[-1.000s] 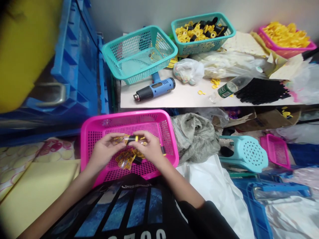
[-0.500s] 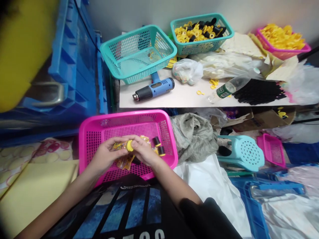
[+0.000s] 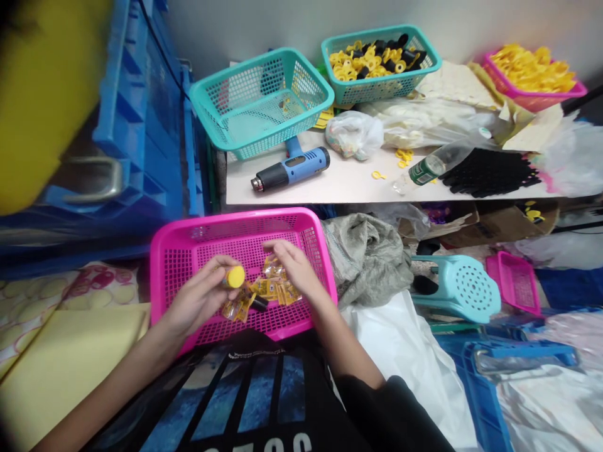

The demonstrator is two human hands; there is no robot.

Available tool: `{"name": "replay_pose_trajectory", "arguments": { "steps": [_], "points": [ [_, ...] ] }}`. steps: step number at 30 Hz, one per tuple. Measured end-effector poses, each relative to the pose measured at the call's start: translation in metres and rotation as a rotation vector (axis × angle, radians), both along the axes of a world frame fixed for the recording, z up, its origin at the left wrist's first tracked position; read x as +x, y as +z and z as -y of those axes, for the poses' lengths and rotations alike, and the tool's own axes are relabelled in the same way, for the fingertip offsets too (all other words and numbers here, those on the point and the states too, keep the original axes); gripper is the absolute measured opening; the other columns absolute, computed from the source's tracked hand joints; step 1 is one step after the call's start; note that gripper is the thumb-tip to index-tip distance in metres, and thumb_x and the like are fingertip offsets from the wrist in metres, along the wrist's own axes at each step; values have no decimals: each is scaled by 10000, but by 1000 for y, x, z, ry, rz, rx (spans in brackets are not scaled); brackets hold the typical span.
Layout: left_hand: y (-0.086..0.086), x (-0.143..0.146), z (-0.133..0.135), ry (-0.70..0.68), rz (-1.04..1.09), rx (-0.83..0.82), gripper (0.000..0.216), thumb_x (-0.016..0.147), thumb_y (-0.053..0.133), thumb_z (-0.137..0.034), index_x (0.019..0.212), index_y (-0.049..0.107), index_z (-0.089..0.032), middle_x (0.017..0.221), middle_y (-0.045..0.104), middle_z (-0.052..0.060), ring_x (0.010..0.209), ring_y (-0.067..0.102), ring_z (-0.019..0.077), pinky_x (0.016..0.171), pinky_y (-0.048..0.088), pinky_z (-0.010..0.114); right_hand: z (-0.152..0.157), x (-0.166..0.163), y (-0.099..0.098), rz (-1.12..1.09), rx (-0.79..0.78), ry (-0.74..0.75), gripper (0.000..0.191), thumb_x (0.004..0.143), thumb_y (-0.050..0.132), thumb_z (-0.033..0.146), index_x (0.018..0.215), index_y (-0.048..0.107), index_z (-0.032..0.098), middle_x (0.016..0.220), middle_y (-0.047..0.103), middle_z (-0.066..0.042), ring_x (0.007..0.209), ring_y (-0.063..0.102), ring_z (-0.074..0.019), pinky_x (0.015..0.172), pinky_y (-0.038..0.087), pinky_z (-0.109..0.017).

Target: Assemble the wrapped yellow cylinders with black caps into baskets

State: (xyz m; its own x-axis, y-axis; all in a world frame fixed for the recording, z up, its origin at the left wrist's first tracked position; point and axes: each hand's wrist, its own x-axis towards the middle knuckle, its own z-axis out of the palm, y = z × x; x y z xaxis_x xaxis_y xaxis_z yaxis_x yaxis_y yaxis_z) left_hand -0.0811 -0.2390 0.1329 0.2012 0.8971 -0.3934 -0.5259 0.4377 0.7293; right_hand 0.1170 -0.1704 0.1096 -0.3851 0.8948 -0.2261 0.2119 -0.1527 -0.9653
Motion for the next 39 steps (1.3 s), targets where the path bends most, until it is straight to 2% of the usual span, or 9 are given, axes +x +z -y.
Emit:
{"name": "replay_pose_trajectory", "arguments": {
  "steps": [4, 8, 10, 13, 16, 21, 26, 32, 39],
  "points": [
    [-9, -16, -7, 40, -372, 74, 245, 821, 661, -428, 935, 606, -218, 848, 625, 17, 698, 585, 148, 645, 511, 286, -11, 23, -9, 682, 147, -20, 235, 912, 549, 331, 1022, 626, 138, 989, 669, -128, 963, 619, -226, 931, 464, -391],
    [-21, -26, -14, 186, -1196, 290, 316, 826, 645, -346, 1108, 619, -205, 1181, 580, 114, 1154, 511, 300, 1015, 414, 521, -6, 24, -25, 753, 98, 24, 250, 735, 699, 104, 971, 619, 109, 1003, 655, -167, 995, 611, -274, 960, 443, -425],
    [-23, -22, -14, 34, -1379, 435, 292, 850, 618, -308, 1123, 639, -207, 1213, 585, 112, 1209, 466, 312, 1067, 354, 549, -5, 22, -26, 734, 101, 30, 244, 735, 657, 52, 969, 618, 111, 1064, 640, -169, 1048, 597, -263, 997, 425, -418],
    [-25, -5, -12, -460, -1285, 625, 176, 888, 555, -239, 986, 701, -223, 1073, 671, 71, 1081, 533, 274, 986, 430, 480, -8, 22, -20, 639, 110, 19, 214, 829, 583, 131, 1041, 611, 127, 1145, 622, -141, 1126, 568, -228, 1047, 404, -406],
    [-33, 15, -18, -652, -1217, 667, 137, 833, 590, -158, 844, 716, -212, 931, 704, 70, 965, 566, 266, 893, 466, 420, -9, 23, -13, 447, 58, 25, 263, 933, 466, 264, 1159, 567, 175, 1147, 639, -80, 1069, 602, -156, 976, 471, -331],
    [-62, 38, -33, -568, -1257, 581, 78, 728, 707, -142, 764, 676, -203, 810, 686, 90, 904, 597, 283, 845, 462, 396, 0, 19, -13, -349, -412, -184, 371, 787, 710, 426, 1035, 568, 189, 1000, 678, -47, 865, 630, -134, 804, 519, -259],
    [-76, 35, -33, -517, -1229, 455, 112, 729, 676, -122, 811, 690, -197, 734, 698, 55, 682, 646, 249, 673, 466, 340, 5, 16, -7, -635, -704, -149, 349, 801, 689, 438, 993, 651, 149, 992, 668, -78, 776, 604, -130, 625, 506, -228],
    [-54, 8, -31, -395, -1114, 525, 146, 772, 637, -183, 741, 756, -261, 800, 743, 32, 837, 663, 241, 806, 494, 380, 8, 25, 3, -499, -543, -210, 379, 691, 788, 310, 1042, 685, 214, 1015, 671, -19, 698, 588, -76, 524, 420, -157],
    [-23, -5, -7, -43, -1000, 760, 195, 836, 599, -171, 827, 763, -278, 891, 772, 56, 914, 648, 228, 831, 518, 402, 13, 19, 11, -82, -322, 46, 607, 807, 570, 708, 891, 718, 125, 650, 657, -36, 572, 581, -96, 551, 428, -210]
  ]
}}
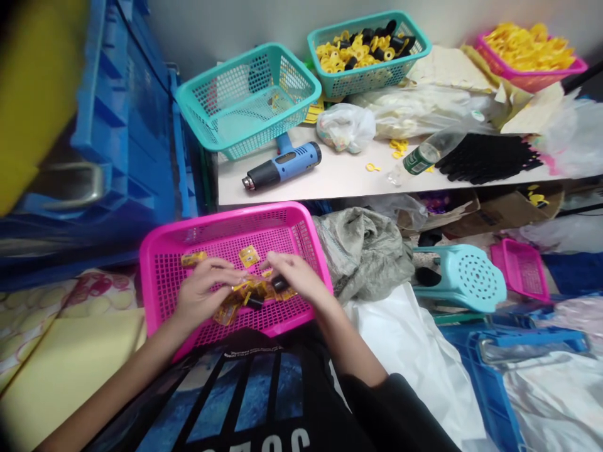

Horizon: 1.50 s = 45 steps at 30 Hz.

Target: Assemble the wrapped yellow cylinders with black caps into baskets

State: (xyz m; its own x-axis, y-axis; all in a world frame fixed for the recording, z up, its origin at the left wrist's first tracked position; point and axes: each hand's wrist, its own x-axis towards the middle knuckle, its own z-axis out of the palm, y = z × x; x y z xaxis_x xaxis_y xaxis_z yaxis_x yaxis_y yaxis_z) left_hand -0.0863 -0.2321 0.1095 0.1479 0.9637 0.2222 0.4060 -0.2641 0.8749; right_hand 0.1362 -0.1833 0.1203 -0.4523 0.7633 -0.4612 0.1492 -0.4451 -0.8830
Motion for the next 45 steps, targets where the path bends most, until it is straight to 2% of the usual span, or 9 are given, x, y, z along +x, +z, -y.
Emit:
{"name": "replay_pose_trajectory", "arguments": {
  "steps": [4, 9, 14, 17, 23, 27, 30, 37, 45],
  "points": [
    [4, -6, 6, -31, -57, 202, 124, 834, 675, -228, 822, 765, -314, 938, 798, 27, 940, 655, 255, 841, 519, 438, 3, -10, 7, -51, -62, 172, 596, 783, 597, 716, 813, 699, 130, 696, 679, -34, 613, 609, -97, 582, 447, -212],
    [-4, -10, 11, -111, -190, 332, 186, 861, 651, -211, 923, 765, -343, 970, 796, 2, 903, 683, 237, 821, 510, 410, 1, -9, 15, -183, -202, 107, 491, 680, 756, 610, 750, 690, 129, 675, 665, -7, 580, 585, -78, 564, 439, -200],
    [-13, -3, 6, -167, -174, 116, 202, 837, 609, -164, 874, 757, -295, 1136, 752, 46, 1111, 609, 289, 960, 457, 519, -3, -3, 17, -69, -98, -127, 376, 660, 813, 477, 693, 661, 135, 579, 582, 36, 516, 495, -55, 521, 377, -195],
    [-7, 8, -2, -78, 24, -109, 231, 822, 551, -126, 907, 729, -248, 1269, 671, 84, 1240, 536, 290, 1053, 399, 558, -2, -9, 12, -77, -101, -207, 390, 623, 831, 480, 734, 673, 141, 630, 610, 26, 553, 521, -66, 562, 402, -208],
    [9, 32, -14, 186, 635, -545, 442, 675, 794, -255, 1061, 590, -191, 868, 709, 22, 843, 701, 192, 776, 571, 344, 9, -36, 0, -97, -97, -310, 471, 565, 846, 522, 629, 567, 148, 611, 565, 18, 578, 504, -82, 584, 407, -223],
    [9, 25, -15, 292, 674, -550, 355, 681, 805, -358, 929, 632, -171, 830, 753, 43, 741, 716, 183, 710, 581, 322, 11, -36, 0, -214, -74, -291, 391, 717, 720, 526, 848, 603, 177, 819, 604, -16, 703, 551, -111, 592, 433, -217],
    [9, 10, -13, 330, 623, -523, 293, 680, 807, -407, 802, 692, -167, 723, 752, 28, 615, 686, 162, 644, 579, 306, 7, -21, 4, -301, -96, -327, 395, 680, 734, 367, 996, 538, 235, 1004, 579, -3, 775, 576, -113, 607, 465, -212],
    [14, -2, -9, 276, 497, -486, 255, 631, 841, -404, 796, 793, -217, 861, 800, 58, 834, 742, 246, 875, 579, 427, -6, -6, 23, -290, 111, -254, 338, 700, 813, 361, 941, 624, 217, 1003, 646, -27, 889, 624, -129, 836, 526, -295],
    [17, 0, -8, 174, 478, -480, 329, 683, 794, -494, 845, 802, -208, 939, 794, 89, 945, 734, 284, 926, 559, 458, -10, -12, 28, -204, 250, -65, 255, 710, 811, 380, 879, 720, 213, 914, 672, -26, 853, 629, -134, 798, 524, -311]
  ]
}}
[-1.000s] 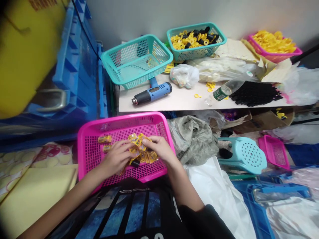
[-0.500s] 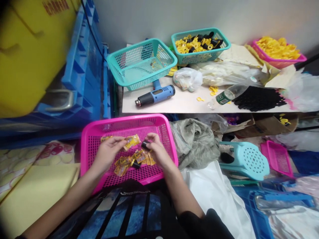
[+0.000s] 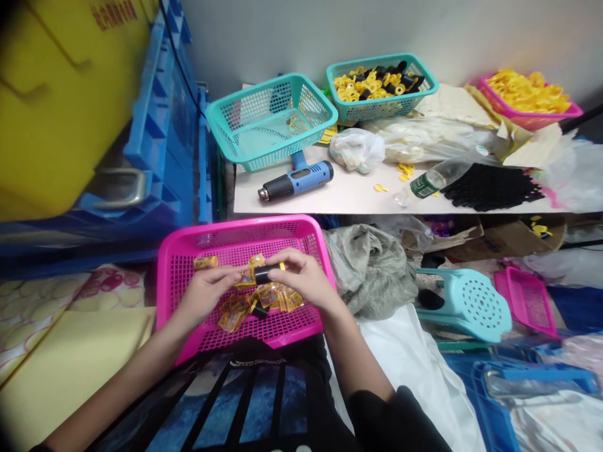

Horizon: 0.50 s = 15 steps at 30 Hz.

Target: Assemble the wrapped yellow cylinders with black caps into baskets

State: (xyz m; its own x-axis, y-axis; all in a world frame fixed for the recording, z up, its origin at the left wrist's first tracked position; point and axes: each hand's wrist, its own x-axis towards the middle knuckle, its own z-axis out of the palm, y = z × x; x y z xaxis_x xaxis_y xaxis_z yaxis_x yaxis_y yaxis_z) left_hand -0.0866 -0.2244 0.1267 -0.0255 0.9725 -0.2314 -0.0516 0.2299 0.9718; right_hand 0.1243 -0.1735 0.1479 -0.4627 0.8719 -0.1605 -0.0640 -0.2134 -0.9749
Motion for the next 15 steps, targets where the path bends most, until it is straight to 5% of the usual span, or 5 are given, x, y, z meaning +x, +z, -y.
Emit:
{"name": "replay_pose_trajectory", "arguments": {
  "steps": [5, 9, 12, 15],
  "points": [
    [0, 5, 2, -32, 30, -24, 327, 716, 774, -474, 891, 795, -198, 980, 791, 89, 966, 730, 270, 944, 551, 451, 5, -2, -10, 157, 35, -15, 372, 680, 837, 379, 989, 703, 220, 1006, 684, -32, 909, 629, -142, 848, 504, -317],
    [1, 14, 7, -31, 193, -130, 413, 659, 835, -387, 1013, 752, -193, 1017, 781, 75, 800, 739, 209, 761, 612, 375, 13, -12, -17, 125, 103, -67, 427, 651, 856, 408, 991, 689, 210, 1045, 684, -44, 1011, 620, -170, 929, 484, -334],
    [6, 18, 8, 2, 253, -137, 387, 635, 856, -310, 984, 744, -189, 938, 780, 43, 668, 707, 144, 690, 602, 303, 19, -18, -21, -64, -8, -76, 429, 770, 734, 542, 1031, 670, 207, 1117, 661, -62, 1011, 616, -169, 917, 495, -327],
    [13, 19, 7, 6, 272, -90, 329, 646, 839, -263, 959, 754, -204, 971, 782, 40, 745, 722, 153, 742, 596, 297, 24, -23, -27, -267, -263, 6, 453, 833, 658, 568, 1119, 639, 216, 1102, 644, -60, 909, 617, -141, 821, 519, -286]
  ]
}}
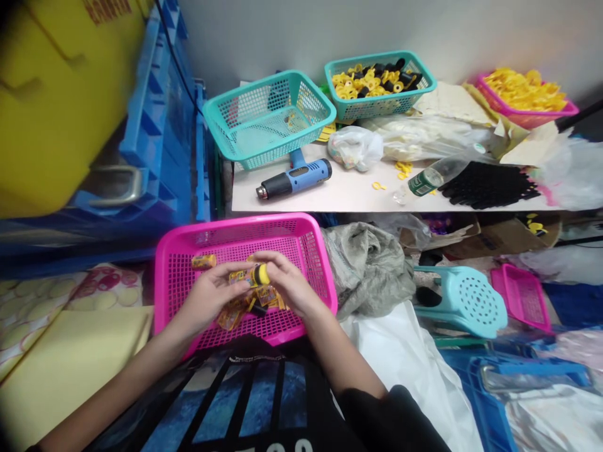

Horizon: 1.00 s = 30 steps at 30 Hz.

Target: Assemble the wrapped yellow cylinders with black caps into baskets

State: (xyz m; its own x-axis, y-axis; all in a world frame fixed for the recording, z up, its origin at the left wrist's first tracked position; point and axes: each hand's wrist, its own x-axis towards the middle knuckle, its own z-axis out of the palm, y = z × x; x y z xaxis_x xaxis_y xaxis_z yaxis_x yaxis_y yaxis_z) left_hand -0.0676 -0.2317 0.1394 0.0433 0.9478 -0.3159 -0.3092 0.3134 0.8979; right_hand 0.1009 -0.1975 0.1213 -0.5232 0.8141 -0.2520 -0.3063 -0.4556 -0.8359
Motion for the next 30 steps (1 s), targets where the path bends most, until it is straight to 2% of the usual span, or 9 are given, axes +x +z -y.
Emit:
{"name": "replay_pose_trajectory", "arguments": {
  "steps": [3, 8, 12, 17, 22, 25, 27, 30],
  "points": [
    [5, 0, -2, -7, 7, 55, 290, 636, 829, -228, 918, 765, -209, 1066, 774, 56, 953, 722, 205, 868, 578, 345, 3, -3, -7, -134, -160, 102, 517, 765, 739, 553, 1137, 620, 213, 1022, 640, -51, 834, 609, -127, 754, 527, -264],
    [3, 1, -1, -29, -14, 42, 275, 616, 827, -202, 883, 762, -198, 990, 788, 57, 912, 725, 203, 873, 572, 358, 4, -4, -12, -98, -175, 63, 506, 700, 805, 531, 1033, 629, 194, 928, 626, -27, 823, 604, -119, 771, 533, -269],
    [-3, 4, 3, -4, -16, 51, 264, 639, 812, -206, 893, 742, -188, 974, 783, 58, 916, 716, 196, 862, 568, 339, 6, -4, -16, -33, -145, 23, 516, 676, 808, 561, 975, 623, 183, 874, 620, -15, 741, 574, -99, 720, 519, -250],
    [-1, 7, 7, 32, -63, 92, 250, 668, 781, -223, 904, 701, -198, 997, 757, 49, 917, 702, 194, 795, 574, 315, 6, -5, -15, -60, -137, 38, 505, 749, 735, 591, 1019, 620, 181, 890, 609, -26, 753, 566, -109, 685, 489, -235],
    [4, 6, 6, 63, -154, 113, 245, 642, 786, -211, 874, 708, -195, 935, 760, 42, 926, 700, 203, 861, 558, 341, 11, -16, -14, -86, -102, 0, 499, 716, 787, 545, 1023, 596, 200, 943, 591, -17, 798, 563, -105, 734, 460, -223],
    [1, 7, 6, 77, -190, 107, 238, 636, 783, -217, 863, 716, -191, 944, 768, 51, 917, 703, 210, 873, 553, 356, 16, -23, -19, -88, -65, -58, 507, 732, 744, 608, 996, 564, 215, 902, 578, -12, 790, 561, -121, 745, 468, -253],
    [-3, 9, 7, 84, -208, 98, 241, 630, 784, -230, 859, 723, -191, 936, 771, 53, 903, 703, 214, 865, 552, 359, 18, -22, -23, -68, -51, -39, 522, 741, 711, 649, 993, 548, 221, 888, 576, -17, 811, 570, -143, 756, 482, -281],
    [-4, 10, 9, 61, -237, 65, 272, 633, 794, -272, 887, 743, -188, 936, 770, 65, 904, 702, 233, 854, 556, 375, 15, -12, -22, 49, 64, -14, 510, 778, 683, 634, 1063, 567, 227, 1028, 587, -45, 954, 580, -168, 850, 494, -319]
  ]
}}
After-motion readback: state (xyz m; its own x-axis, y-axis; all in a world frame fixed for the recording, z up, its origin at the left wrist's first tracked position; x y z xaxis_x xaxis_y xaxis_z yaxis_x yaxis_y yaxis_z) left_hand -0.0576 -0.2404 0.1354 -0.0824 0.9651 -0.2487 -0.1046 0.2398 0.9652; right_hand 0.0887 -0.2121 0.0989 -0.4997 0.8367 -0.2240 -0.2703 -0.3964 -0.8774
